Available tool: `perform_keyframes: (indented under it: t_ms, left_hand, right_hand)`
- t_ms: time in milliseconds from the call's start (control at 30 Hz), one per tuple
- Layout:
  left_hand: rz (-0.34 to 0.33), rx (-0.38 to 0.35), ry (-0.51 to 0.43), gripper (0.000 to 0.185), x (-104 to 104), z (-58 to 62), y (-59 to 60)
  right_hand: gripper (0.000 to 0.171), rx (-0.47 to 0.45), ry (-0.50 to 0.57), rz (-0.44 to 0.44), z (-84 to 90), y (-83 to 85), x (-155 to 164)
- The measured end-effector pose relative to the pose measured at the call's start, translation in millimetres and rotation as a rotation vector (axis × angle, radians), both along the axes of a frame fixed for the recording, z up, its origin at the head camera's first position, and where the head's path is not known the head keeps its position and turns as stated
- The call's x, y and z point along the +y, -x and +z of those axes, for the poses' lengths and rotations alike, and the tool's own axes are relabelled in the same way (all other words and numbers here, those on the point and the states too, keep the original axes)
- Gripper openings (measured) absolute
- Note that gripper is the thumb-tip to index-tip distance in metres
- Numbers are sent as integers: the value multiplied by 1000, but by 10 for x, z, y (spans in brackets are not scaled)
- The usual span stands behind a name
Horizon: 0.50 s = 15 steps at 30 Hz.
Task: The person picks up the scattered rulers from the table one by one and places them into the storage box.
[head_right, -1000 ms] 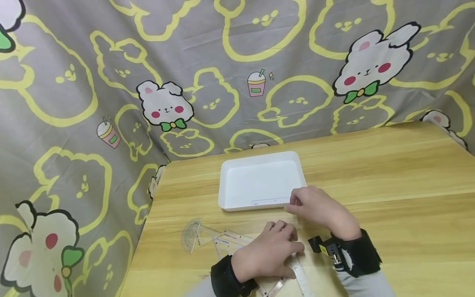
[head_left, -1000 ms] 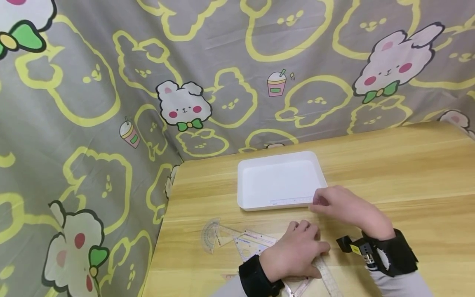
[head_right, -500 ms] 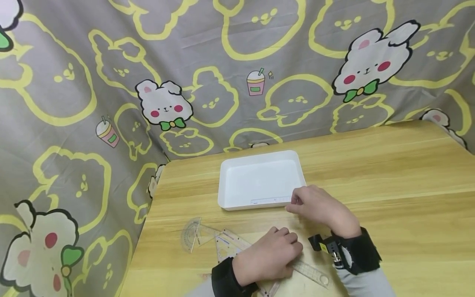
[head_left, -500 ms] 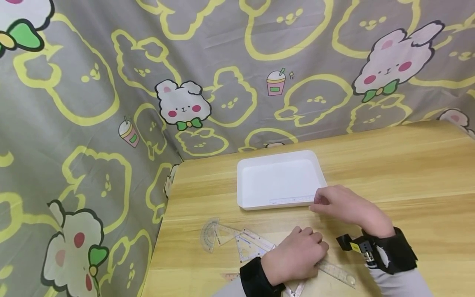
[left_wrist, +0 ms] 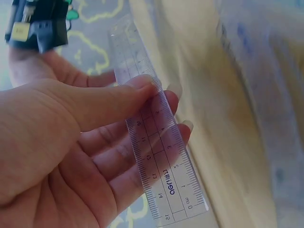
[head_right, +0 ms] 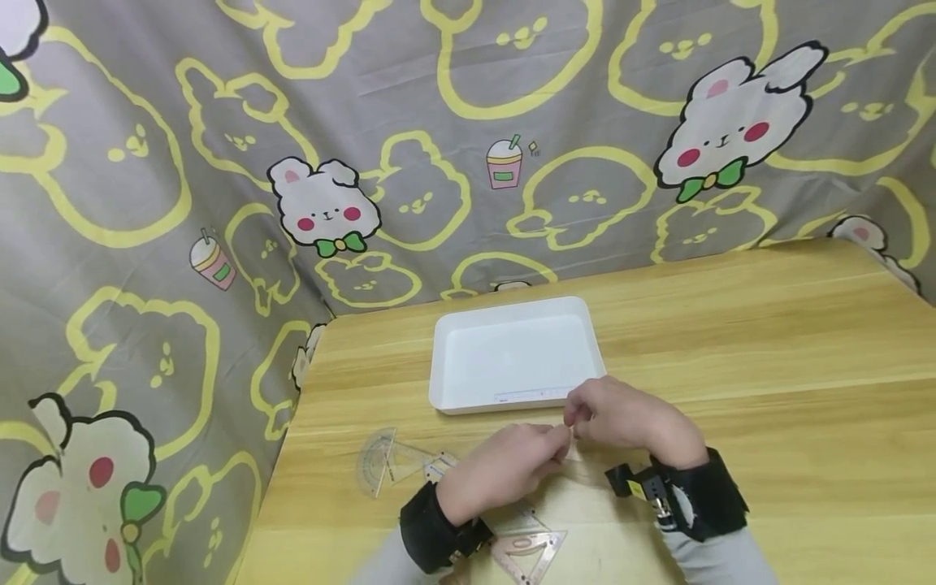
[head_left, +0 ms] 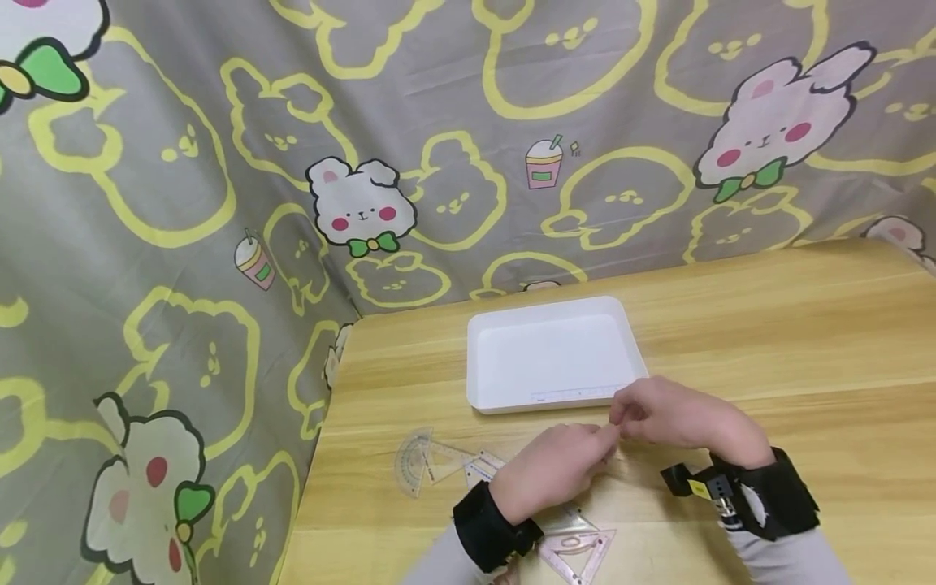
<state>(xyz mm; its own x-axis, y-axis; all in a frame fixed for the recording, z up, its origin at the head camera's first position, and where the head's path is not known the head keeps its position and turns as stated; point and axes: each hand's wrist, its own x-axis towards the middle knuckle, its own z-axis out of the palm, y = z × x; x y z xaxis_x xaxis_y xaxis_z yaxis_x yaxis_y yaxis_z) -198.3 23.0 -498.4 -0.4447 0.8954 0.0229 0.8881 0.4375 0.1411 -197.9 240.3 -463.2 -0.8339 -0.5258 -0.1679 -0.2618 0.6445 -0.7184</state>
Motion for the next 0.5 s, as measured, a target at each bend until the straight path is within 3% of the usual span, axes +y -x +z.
perform_keyframes:
  t_ms: [67, 267, 500]
  left_hand:
    - [16, -17, -15, 19, -46, 21, 40]
    - [59, -81, -107, 16, -124, 59, 159]
    - [63, -133, -228, 22, -210, 134, 244]
  right_hand:
    - [7, 1, 22, 23, 1, 2, -15]
    - [8, -28, 45, 32, 16, 4, -33]
    - [5, -39, 116, 27, 19, 3, -19]
